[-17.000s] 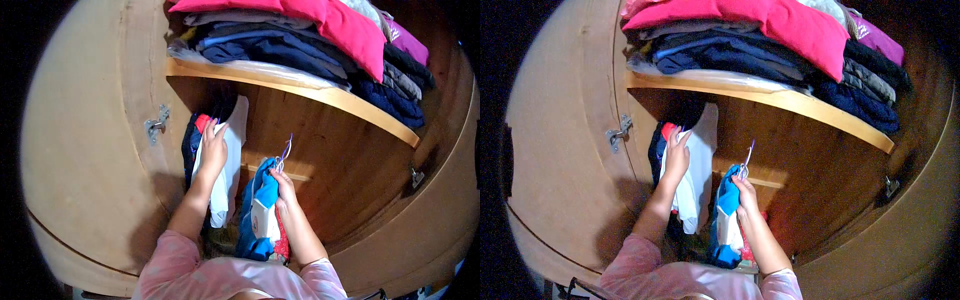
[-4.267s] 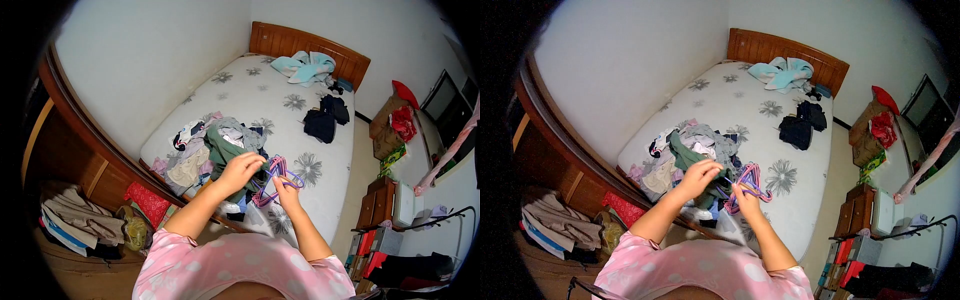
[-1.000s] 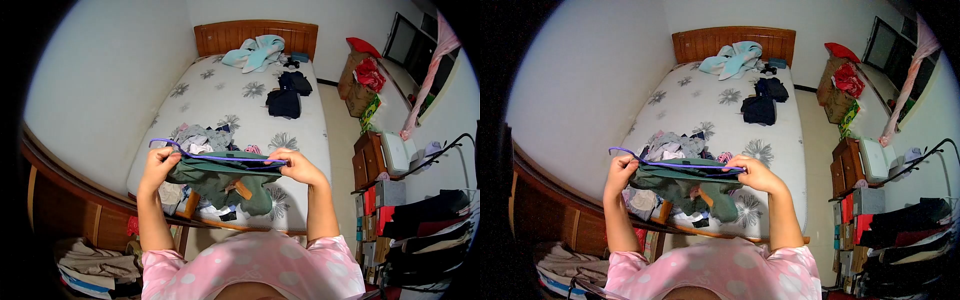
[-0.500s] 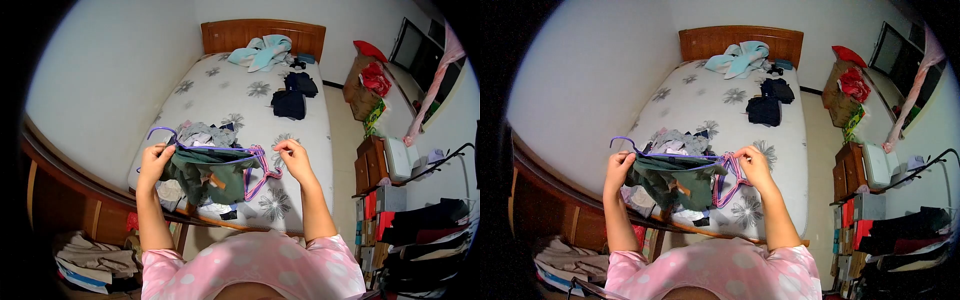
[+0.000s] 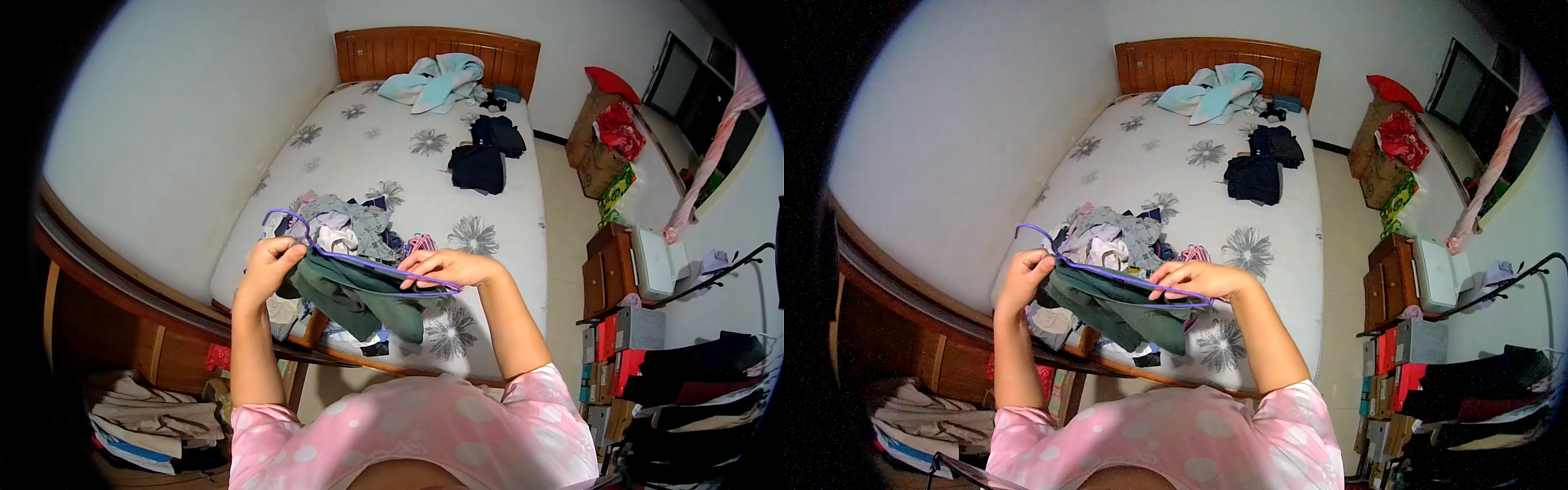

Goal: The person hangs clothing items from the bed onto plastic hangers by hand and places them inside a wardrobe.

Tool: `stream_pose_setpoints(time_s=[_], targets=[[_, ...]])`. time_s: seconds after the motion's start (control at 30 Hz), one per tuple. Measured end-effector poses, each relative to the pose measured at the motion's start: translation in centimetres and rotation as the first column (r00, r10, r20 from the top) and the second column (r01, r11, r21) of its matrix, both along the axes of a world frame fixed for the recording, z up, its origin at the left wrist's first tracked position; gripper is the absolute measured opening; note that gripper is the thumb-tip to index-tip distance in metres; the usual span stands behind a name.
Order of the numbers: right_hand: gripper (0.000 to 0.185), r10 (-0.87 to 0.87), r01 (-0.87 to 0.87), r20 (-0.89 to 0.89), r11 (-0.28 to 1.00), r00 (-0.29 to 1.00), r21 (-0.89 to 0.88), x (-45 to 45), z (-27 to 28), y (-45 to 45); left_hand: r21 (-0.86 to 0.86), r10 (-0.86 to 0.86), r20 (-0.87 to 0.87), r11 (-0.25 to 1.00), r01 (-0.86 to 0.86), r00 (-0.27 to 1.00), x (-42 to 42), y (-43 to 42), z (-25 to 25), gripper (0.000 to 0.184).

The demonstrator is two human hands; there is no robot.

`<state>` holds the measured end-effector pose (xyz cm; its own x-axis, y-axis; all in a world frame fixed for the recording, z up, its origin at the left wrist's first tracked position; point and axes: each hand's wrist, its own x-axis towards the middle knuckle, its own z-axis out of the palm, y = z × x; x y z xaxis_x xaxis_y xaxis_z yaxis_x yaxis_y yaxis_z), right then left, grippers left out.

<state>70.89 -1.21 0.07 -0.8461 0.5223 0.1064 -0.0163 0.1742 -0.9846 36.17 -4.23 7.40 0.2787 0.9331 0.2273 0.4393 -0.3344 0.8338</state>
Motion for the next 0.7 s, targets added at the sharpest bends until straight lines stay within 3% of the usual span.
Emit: stream_pose_setpoints(time_s=[0.2, 0.3, 0.33, 0.43, 0.47, 0.53, 0.57, 0.6, 0.63, 0.7], targets=[[0.022, 0.031, -0.100, 0.252, 0.959, 0.967, 0.265, -1.2, -0.3, 0.0, 0.014, -0.002, 0.025, 1.000, 0.001, 1.000, -0.4, 0.2, -0.7, 0.047], [0.024, -0.018, 0.024, 0.194, 0.999, 0.981, -0.028, -1.3, -2.6, 0.6, 0.026, -0.015, 0.057, 1.000, 0.014, 0.998, -1.1, 0.3, -1.4, 0.047], [0.024, -0.073, 0.059, 0.209, 0.996, 0.975, 0.074, -1.1, -2.8, 0.8, 0.005, -0.008, 0.077, 1.000, 0.008, 0.997, -1.2, 0.4, -1.6, 0.046], [0.022, -0.073, 0.064, 0.080, 0.992, 0.994, 0.106, -0.8, -2.4, 0.0, -0.039, 0.013, 0.118, 0.999, -0.009, 0.993, -1.2, 0.1, -1.7, 0.043], [0.021, -0.103, 0.059, 0.176, 0.968, 0.979, 0.242, -0.4, -1.8, -0.2, -0.042, 0.018, 0.119, 0.999, -0.013, 0.993, -0.7, -0.1, -1.6, 0.042], [0.022, -0.150, 0.126, 0.146, 0.979, 0.978, 0.159, 0.3, -2.7, -0.2, -0.055, 0.073, 0.054, 0.996, -0.070, 0.996, -0.7, -0.1, -1.9, 0.038], [0.023, -0.171, 0.156, 0.132, 0.981, 0.976, 0.118, 0.4, -3.0, 0.0, 0.000, 0.134, 0.016, 0.991, -0.134, 0.991, 0.1, -0.1, -2.2, 0.041], [0.024, -0.228, 0.220, 0.182, 0.974, 0.957, 0.062, 0.4, -1.8, -0.6, 0.125, 0.190, -0.149, 0.977, -0.172, 0.970, 0.5, -0.1, -2.1, 0.041], [0.024, -0.257, 0.252, 0.116, 0.966, 0.959, 0.055, 0.2, -1.5, -0.7, 0.253, 0.260, -0.302, 0.949, -0.186, 0.917, 0.7, -0.1, -2.0, 0.042], [0.025, -0.316, 0.317, -0.012, 0.948, 0.949, 0.031, 0.0, -1.1, -1.1, 0.308, 0.277, -0.205, 0.928, -0.207, 0.939, 1.9, -0.2, -2.2, 0.041]])
